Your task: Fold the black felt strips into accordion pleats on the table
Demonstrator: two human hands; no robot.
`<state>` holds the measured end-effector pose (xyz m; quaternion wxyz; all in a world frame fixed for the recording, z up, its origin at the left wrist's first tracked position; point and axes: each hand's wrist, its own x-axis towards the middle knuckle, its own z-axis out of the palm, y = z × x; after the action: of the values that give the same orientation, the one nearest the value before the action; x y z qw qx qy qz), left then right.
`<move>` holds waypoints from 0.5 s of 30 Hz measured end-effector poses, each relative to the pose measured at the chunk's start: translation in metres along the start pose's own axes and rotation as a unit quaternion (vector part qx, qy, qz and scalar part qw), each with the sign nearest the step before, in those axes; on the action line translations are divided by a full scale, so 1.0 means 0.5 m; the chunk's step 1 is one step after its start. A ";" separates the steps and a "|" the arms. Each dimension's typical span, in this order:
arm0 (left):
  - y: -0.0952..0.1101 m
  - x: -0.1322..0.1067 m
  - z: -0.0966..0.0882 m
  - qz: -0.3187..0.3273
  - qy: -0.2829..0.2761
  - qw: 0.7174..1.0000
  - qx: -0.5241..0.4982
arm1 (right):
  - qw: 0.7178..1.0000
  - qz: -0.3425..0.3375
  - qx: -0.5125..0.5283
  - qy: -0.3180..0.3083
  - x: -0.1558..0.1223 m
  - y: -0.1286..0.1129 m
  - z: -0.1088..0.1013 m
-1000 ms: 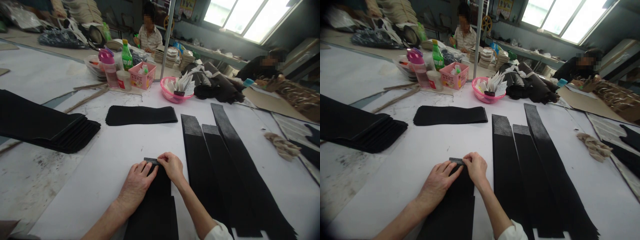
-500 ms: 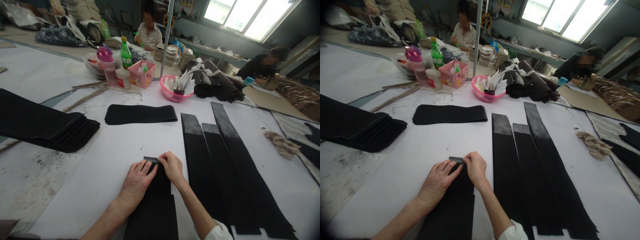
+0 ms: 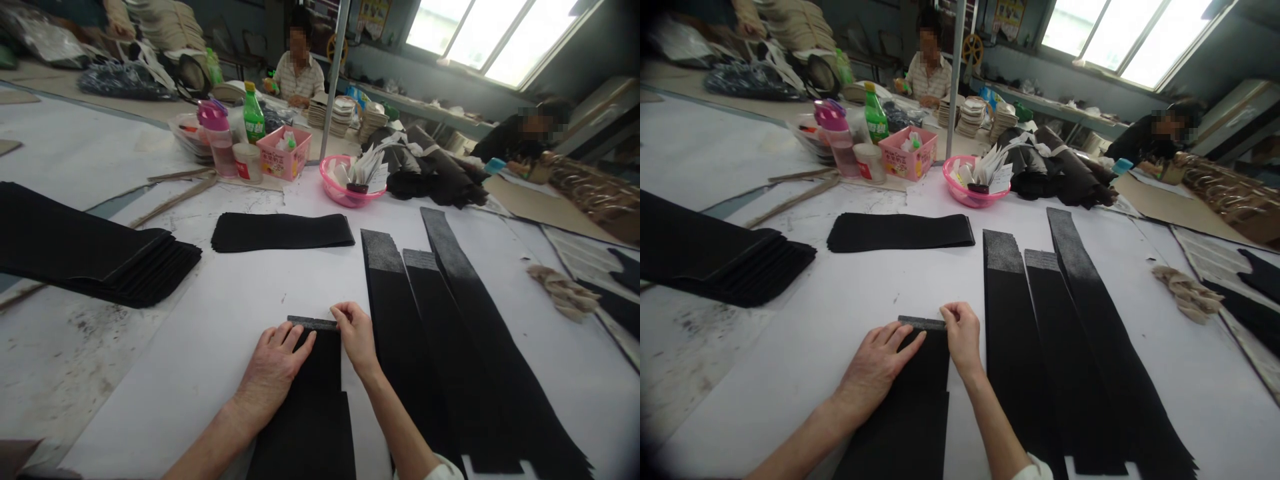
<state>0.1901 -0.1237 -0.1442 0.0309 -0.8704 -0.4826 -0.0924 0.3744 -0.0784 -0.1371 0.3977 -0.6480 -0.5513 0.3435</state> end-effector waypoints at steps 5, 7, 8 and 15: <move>0.002 -0.001 0.001 -0.001 -0.003 1.000 0.005 | 0.987 0.053 0.140 0.056 0.007 -0.020 -0.043; 0.002 -0.001 0.000 -0.001 -0.009 1.000 0.006 | 0.979 0.079 0.185 0.024 -0.005 -0.037 -0.065; 0.003 -0.001 -0.001 -0.002 -0.011 1.000 0.006 | 0.977 0.086 0.194 0.000 -0.015 -0.046 -0.077; 0.001 -0.003 -0.007 0.007 -0.019 1.000 0.014 | 0.975 0.123 0.082 -0.163 -0.140 -0.079 -0.185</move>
<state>0.1895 -0.1256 -0.1411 0.0347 -0.8746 -0.4787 -0.0689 0.4275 -0.1573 -0.0600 0.3088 -0.6113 -0.4950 0.5348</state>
